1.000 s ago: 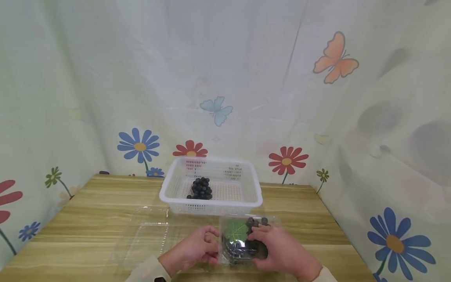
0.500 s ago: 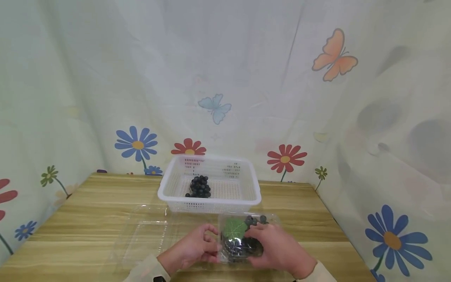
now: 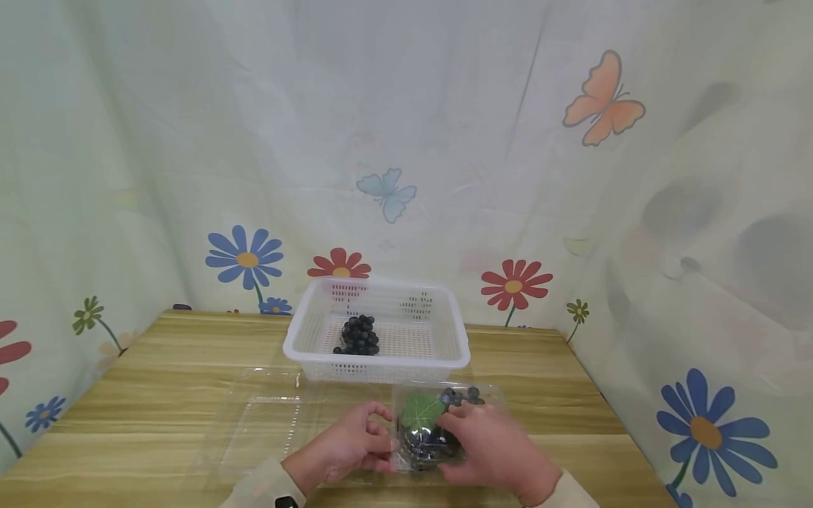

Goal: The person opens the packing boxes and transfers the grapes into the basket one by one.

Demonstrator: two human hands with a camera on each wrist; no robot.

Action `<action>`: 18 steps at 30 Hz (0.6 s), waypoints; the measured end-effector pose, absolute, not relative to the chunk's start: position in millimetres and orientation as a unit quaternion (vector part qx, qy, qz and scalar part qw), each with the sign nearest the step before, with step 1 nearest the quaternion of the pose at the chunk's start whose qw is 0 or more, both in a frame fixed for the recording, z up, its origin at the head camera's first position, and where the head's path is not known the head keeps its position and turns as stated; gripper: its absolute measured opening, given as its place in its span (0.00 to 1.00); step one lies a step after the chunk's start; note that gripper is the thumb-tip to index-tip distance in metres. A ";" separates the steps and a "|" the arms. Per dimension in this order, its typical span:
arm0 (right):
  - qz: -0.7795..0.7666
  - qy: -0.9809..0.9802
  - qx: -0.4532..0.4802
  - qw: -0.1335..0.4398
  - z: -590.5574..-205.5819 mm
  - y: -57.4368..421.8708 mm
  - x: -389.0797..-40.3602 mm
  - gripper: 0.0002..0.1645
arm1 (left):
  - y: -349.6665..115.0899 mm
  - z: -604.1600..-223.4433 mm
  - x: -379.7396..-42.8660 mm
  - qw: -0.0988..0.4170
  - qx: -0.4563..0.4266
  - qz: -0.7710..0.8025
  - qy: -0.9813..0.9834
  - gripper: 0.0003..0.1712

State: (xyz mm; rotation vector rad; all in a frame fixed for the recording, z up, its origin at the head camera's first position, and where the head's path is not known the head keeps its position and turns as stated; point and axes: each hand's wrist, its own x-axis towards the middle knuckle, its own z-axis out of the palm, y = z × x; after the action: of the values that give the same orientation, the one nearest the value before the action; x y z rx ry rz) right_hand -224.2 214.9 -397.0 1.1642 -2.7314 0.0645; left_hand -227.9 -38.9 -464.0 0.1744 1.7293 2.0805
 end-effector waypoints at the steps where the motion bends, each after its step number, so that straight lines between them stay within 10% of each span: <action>1: 0.011 -0.915 0.391 0.095 -397.8 213.0 -223.4 0.31 | -39.0 -464.9 -228.4 0.214 0.065 0.750 0.623 0.27; 18: -0.088 -0.909 0.397 0.097 -397.5 185.6 -220.5 0.24 | -39.2 -472.9 -231.8 0.212 0.080 0.753 0.617 0.29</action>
State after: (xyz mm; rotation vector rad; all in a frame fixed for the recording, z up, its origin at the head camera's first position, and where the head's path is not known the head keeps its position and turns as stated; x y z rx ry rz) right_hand -220.5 185.6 -397.5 1.1745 -2.6915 -0.2609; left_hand -231.8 -39.2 -472.9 0.2231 1.7135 2.0925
